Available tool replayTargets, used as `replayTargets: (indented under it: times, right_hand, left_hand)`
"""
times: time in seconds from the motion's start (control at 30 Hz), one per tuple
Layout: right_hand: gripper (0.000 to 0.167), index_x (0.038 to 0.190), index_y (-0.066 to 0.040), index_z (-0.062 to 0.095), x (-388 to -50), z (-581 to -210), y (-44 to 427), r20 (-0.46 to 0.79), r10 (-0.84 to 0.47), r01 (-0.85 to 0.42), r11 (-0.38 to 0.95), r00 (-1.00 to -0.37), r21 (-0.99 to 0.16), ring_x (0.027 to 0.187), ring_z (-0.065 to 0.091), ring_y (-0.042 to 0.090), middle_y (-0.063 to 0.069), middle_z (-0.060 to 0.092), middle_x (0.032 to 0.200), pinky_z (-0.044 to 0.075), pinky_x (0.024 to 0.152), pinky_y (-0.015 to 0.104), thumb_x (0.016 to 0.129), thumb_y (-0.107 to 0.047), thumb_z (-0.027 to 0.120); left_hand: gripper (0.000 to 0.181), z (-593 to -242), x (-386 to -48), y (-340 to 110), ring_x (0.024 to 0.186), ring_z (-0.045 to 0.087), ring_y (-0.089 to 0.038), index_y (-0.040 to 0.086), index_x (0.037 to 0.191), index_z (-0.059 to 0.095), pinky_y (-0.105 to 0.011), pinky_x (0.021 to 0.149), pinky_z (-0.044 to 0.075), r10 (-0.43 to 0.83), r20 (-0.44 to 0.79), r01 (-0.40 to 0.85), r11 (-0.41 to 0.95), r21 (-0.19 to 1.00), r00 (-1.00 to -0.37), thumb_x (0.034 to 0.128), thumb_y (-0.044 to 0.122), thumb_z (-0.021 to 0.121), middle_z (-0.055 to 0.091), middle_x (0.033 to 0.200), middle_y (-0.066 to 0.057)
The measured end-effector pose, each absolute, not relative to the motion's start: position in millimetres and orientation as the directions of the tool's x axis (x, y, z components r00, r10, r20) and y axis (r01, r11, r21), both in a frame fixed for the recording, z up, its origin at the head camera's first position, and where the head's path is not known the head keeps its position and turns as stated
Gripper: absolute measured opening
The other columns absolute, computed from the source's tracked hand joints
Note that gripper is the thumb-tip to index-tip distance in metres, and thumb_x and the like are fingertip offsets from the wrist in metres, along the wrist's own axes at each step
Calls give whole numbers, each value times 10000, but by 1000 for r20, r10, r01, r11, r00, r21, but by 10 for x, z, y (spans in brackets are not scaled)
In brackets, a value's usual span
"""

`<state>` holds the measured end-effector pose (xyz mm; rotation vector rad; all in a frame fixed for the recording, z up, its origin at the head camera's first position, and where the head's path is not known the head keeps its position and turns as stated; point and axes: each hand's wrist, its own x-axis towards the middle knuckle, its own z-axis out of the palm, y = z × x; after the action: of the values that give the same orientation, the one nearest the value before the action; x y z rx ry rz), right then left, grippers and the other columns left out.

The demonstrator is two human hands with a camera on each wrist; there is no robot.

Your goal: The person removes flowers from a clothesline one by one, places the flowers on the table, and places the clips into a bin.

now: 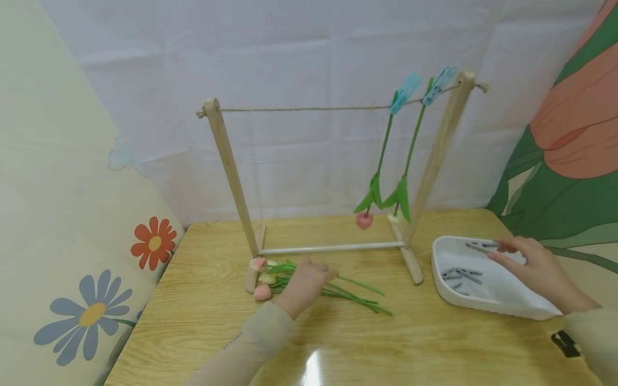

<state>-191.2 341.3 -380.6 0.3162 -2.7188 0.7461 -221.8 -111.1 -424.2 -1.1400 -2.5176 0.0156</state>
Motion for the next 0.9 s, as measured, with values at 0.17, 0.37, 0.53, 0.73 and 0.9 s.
replayTargets:
  times: [0.17, 0.37, 0.53, 0.73, 0.9]
  right_hand:
    - [378, 1141, 100, 602, -1955, -3858, 3514, 289, -144, -267, 853, -946, -449, 870, 349, -138, 248, 621, 987, 370, 598, 207, 912, -188, 689]
    - [394, 1118, 135, 603, -2027, -3894, 3614, 244, -170, -263, 867, -955, -424, 883, 508, 165, 248, 626, 977, 399, 626, 273, 912, -190, 688]
    - [377, 1071, 152, 613, -2108, -3914, 3658, 219, -204, -277, 878, -954, -389, 864, 558, 369, 203, 648, 916, 429, 646, 325, 903, -175, 697]
    - [357, 1037, 150, 622, -2213, -3964, 3690, 174, -265, -311, 885, -949, -348, 828, 589, 347, 105, 643, 855, 480, 660, 394, 899, -170, 701]
    - [313, 1007, 130, 630, -2293, -4009, 3699, 117, -294, -316, 893, -949, -322, 800, 590, 299, 59, 621, 829, 493, 676, 431, 910, -161, 686]
  left_hand:
    - [388, -4271, -2218, -1107, 812, 643, -102, 174, 1080, 716, -242, 718, 474, 725, 321, 733, 670, -121, -610, 750, -28, 740, 710, 936, 19]
    - [372, -4287, -2213, -1102, 858, 650, -114, 159, 1108, 712, -260, 771, 519, 722, 273, 729, 678, -96, -636, 780, -12, 740, 709, 972, 6]
    - [392, -4301, -2214, -1100, 857, 652, -121, 155, 1123, 709, -269, 792, 532, 721, 255, 726, 681, -95, -644, 779, -31, 731, 706, 968, 3]
    - [355, -4341, -2222, -1097, 773, 643, -102, 154, 1071, 725, -236, 699, 531, 722, 294, 732, 674, -97, -626, 765, -25, 751, 701, 886, 16]
    - [337, -4392, -2223, -1094, 711, 627, -100, 158, 1025, 728, -221, 636, 512, 730, 301, 737, 667, -113, -614, 746, -31, 756, 691, 835, 19]
